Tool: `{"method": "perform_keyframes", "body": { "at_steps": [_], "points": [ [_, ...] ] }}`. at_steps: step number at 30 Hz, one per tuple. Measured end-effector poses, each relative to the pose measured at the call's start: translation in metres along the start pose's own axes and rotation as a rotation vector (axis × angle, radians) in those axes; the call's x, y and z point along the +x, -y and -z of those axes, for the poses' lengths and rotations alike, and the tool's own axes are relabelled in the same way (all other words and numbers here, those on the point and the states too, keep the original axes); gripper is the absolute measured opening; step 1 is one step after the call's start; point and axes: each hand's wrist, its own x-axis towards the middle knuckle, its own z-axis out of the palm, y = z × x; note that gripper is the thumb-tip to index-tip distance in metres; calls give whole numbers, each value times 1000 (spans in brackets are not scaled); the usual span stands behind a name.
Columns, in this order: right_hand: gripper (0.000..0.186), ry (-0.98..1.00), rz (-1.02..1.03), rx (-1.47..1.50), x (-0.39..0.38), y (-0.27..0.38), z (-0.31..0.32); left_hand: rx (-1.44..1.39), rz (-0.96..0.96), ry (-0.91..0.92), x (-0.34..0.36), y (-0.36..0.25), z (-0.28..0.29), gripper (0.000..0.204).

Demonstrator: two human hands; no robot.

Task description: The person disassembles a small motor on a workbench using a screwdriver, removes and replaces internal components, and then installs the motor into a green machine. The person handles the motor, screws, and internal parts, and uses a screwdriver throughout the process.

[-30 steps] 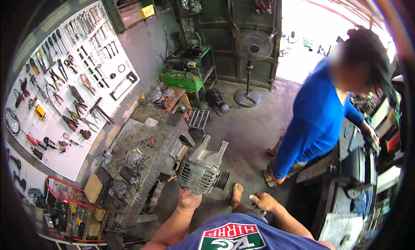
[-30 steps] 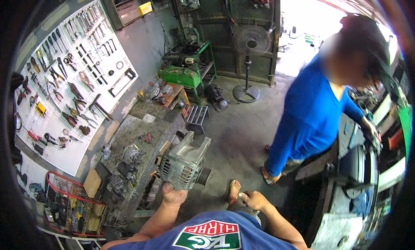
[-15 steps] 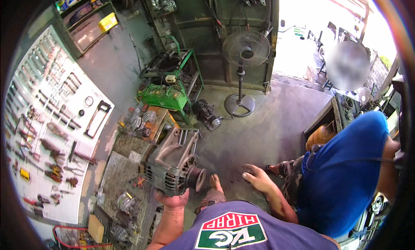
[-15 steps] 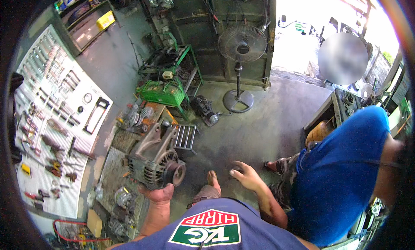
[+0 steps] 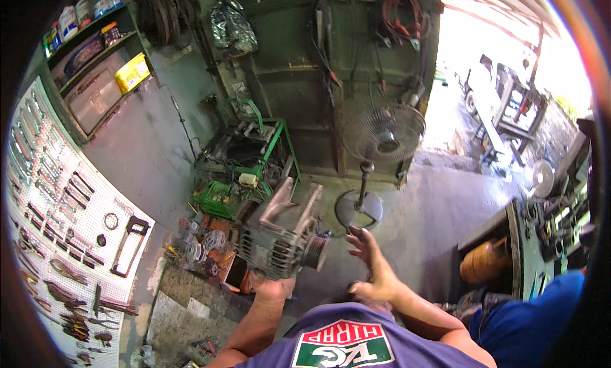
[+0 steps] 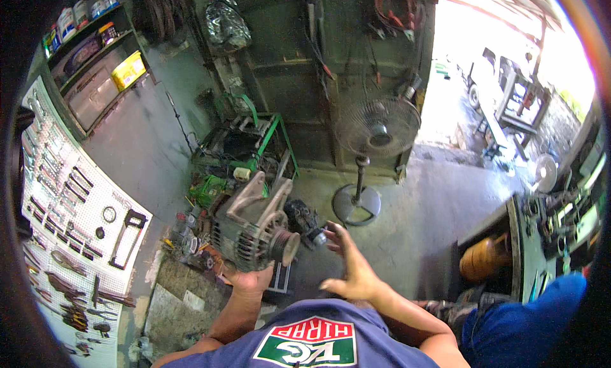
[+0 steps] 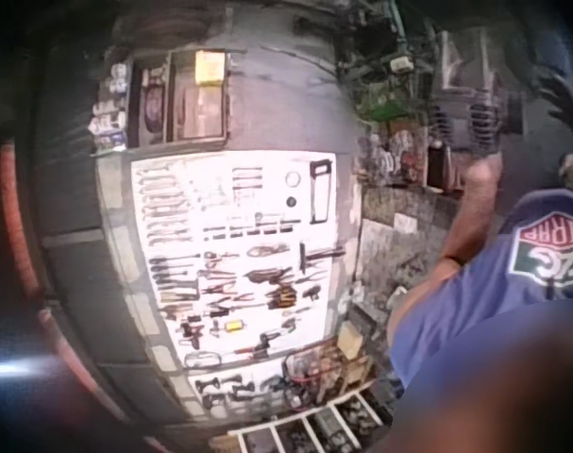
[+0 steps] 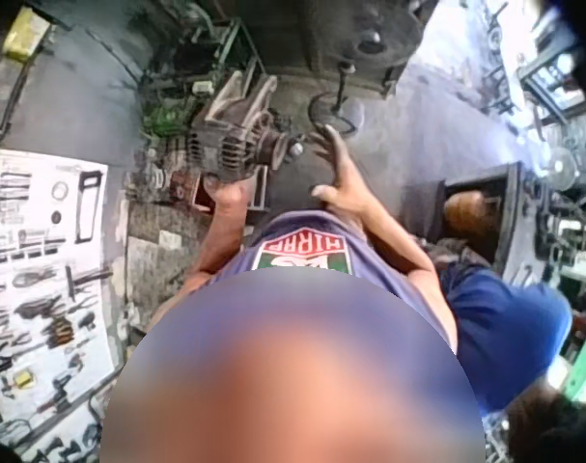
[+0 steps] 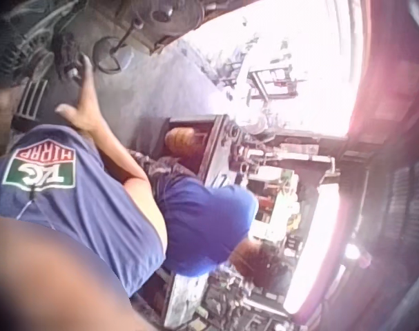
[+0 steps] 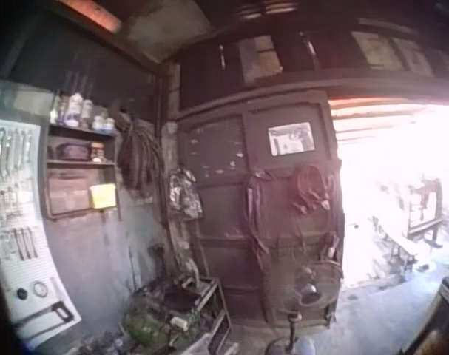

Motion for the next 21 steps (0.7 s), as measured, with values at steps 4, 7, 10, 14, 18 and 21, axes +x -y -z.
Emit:
{"method": "perform_keyframes", "body": {
  "at_steps": [4,7,10,14,18,21],
  "points": [
    [144,-174,77,340,133,-46,-43,211,-76,12,50,33,9,96],
    [107,-321,-11,540,204,-76,-41,522,-111,-49,96,42,11,92],
    [81,-227,-162,888,268,-104,-25,708,-168,-93,139,42,10,118],
    [67,-23,-642,1384,357,-161,-3,1177,-270,66,191,26,29,162],
    [59,-121,-477,1118,411,-232,-4,1871,-116,21,216,-38,99,140],
    [62,-408,-682,1241,446,-289,12,1732,115,-358,208,-73,177,123]
  ]
}}
